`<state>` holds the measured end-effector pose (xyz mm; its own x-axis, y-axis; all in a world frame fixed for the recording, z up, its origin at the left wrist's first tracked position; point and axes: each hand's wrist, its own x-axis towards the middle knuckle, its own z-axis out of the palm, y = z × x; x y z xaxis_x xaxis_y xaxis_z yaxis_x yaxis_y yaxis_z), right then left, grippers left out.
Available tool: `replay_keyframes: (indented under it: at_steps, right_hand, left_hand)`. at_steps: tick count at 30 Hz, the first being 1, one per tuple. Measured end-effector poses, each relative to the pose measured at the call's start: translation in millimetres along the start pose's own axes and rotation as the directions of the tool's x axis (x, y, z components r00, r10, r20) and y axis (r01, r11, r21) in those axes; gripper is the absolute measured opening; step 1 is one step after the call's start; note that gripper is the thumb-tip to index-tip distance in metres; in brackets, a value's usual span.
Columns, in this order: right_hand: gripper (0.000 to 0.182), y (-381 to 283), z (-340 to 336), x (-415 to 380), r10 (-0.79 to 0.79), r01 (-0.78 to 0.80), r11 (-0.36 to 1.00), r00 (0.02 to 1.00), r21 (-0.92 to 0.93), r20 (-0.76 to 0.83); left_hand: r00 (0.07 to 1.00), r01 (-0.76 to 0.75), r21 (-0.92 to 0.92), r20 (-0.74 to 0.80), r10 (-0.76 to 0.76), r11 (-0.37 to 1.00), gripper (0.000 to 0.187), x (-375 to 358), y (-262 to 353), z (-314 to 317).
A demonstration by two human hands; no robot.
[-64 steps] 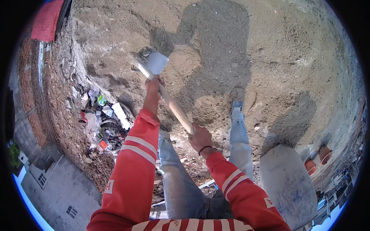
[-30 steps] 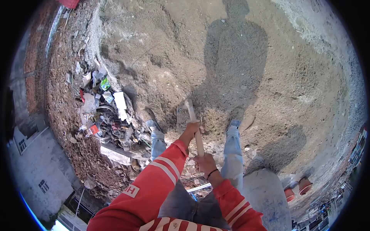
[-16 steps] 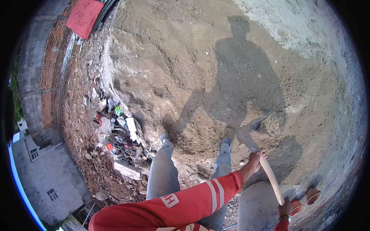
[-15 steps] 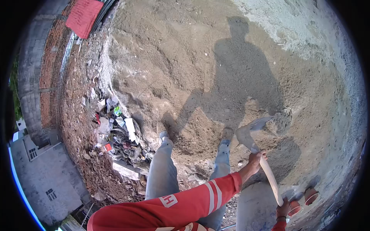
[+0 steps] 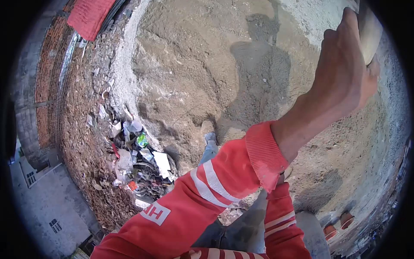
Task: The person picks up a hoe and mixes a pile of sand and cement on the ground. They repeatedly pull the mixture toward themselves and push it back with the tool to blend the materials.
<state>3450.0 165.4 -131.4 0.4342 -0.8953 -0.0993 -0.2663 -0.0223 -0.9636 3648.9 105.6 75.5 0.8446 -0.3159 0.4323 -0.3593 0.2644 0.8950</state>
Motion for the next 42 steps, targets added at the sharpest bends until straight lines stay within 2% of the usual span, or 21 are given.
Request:
replay_keyframes:
  at_steps: [1,2,6,8,9,10,12,14,16,20,23,24,25,27,29,32,34,37,40,41,42]
  right_hand:
    - [0.020,3,55,4,0.045,-0.051,0.992,0.998,0.115,0.050]
    - [0.021,8,113,0,0.076,-0.100,0.964,0.992,0.246,0.102]
    - [0.025,74,342,-66,0.262,-0.503,0.401,0.864,0.766,0.430]
    - [0.029,119,405,-161,0.373,-0.703,0.034,0.668,0.710,0.644]
    - [0.031,136,411,-213,0.419,-0.784,-0.022,0.557,0.621,0.717]
    - [0.025,112,402,-246,0.539,-0.796,0.492,0.597,0.353,0.595]
    - [0.012,119,396,-274,0.699,-0.650,0.688,0.477,-0.322,0.533]
    - [0.018,88,384,-252,0.770,-0.537,0.636,0.395,-0.554,0.501]
    - [0.017,93,383,-244,0.754,-0.782,0.572,0.383,-0.247,0.533]
    - [0.016,90,378,-235,0.736,-0.790,0.568,0.364,-0.230,0.570]
    - [0.016,85,381,-234,0.754,-0.776,0.561,0.334,-0.290,0.565]
    - [0.016,85,380,-236,0.755,-0.785,0.554,0.335,-0.275,0.564]
    - [0.016,85,380,-239,0.704,-0.673,0.677,0.475,-0.298,0.528]
    - [0.017,86,380,-231,0.621,-0.544,0.779,0.607,-0.311,0.496]
    - [0.014,75,373,-206,0.712,-0.687,0.676,0.514,-0.267,0.479]
    - [0.014,56,341,-126,0.768,-0.859,0.436,0.200,-0.268,0.609]
    - [0.018,11,292,-77,0.689,-0.868,0.476,0.266,-0.144,0.674]
    - [0.028,2,183,-43,0.667,-0.620,0.674,0.277,-0.402,0.691]
    - [0.030,-36,14,-18,0.543,-0.264,0.838,0.478,-0.477,0.690]
    - [0.032,-44,-56,-15,0.558,-0.219,0.822,0.499,-0.526,0.663]
    - [0.032,-57,-123,-13,0.714,-0.333,0.693,0.435,-0.639,0.548]
  left_hand:
    - [0.981,-0.159,0.162,-0.082,0.174,0.974,0.041,22,-19,-35]
    - [0.988,-0.034,0.218,0.156,-0.001,0.975,0.072,34,-44,-84]
    - [0.955,0.184,0.545,0.097,-0.280,0.818,0.042,1,-182,-280]
    - [0.827,0.402,0.713,-0.014,-0.562,0.574,0.038,-78,-253,-382]
    - [0.639,0.585,0.712,-0.107,-0.762,0.390,0.040,-116,-267,-425]
    - [0.580,0.564,0.801,-0.209,-0.788,0.203,0.041,-173,-295,-466]
    - [0.379,0.677,0.732,-0.260,-0.888,0.075,0.038,-212,-302,-510]
    - [0.281,0.731,0.681,-0.241,-0.929,0.045,0.040,-221,-302,-509]
    - [0.293,0.738,0.673,-0.270,-0.917,0.038,0.040,-229,-321,-507]
    - [0.272,0.737,0.676,-0.304,-0.913,-0.006,0.040,-233,-331,-503]
    - [0.392,0.689,0.720,-0.274,-0.879,0.083,0.035,-230,-328,-509]
    - [0.275,0.767,0.641,-0.292,-0.916,0.026,0.033,-215,-315,-502]
    - [0.156,0.831,0.555,-0.298,-0.942,-0.038,0.031,-207,-312,-496]
    - [0.174,0.830,0.557,-0.276,-0.945,-0.010,0.029,-204,-320,-490]
    - [0.185,0.832,0.555,-0.270,-0.945,0.004,0.026,-195,-322,-483]
    - [0.004,0.979,0.202,-0.190,-0.982,-0.035,0.021,-154,-318,-430]
    - [-0.058,0.998,0.021,-0.210,-0.976,-0.063,0.019,-132,-308,-387]
    - [-0.135,0.956,-0.286,-0.215,-0.967,-0.070,0.015,-131,-296,-316]
    - [-0.205,0.882,-0.446,-0.076,-0.976,-0.151,0.016,-148,-294,-240]
    - [-0.096,0.886,-0.457,-0.014,-0.995,-0.079,0.021,-163,-284,-206]
    - [-0.174,0.866,-0.477,-0.003,-0.985,-0.151,0.017,-180,-272,-157]
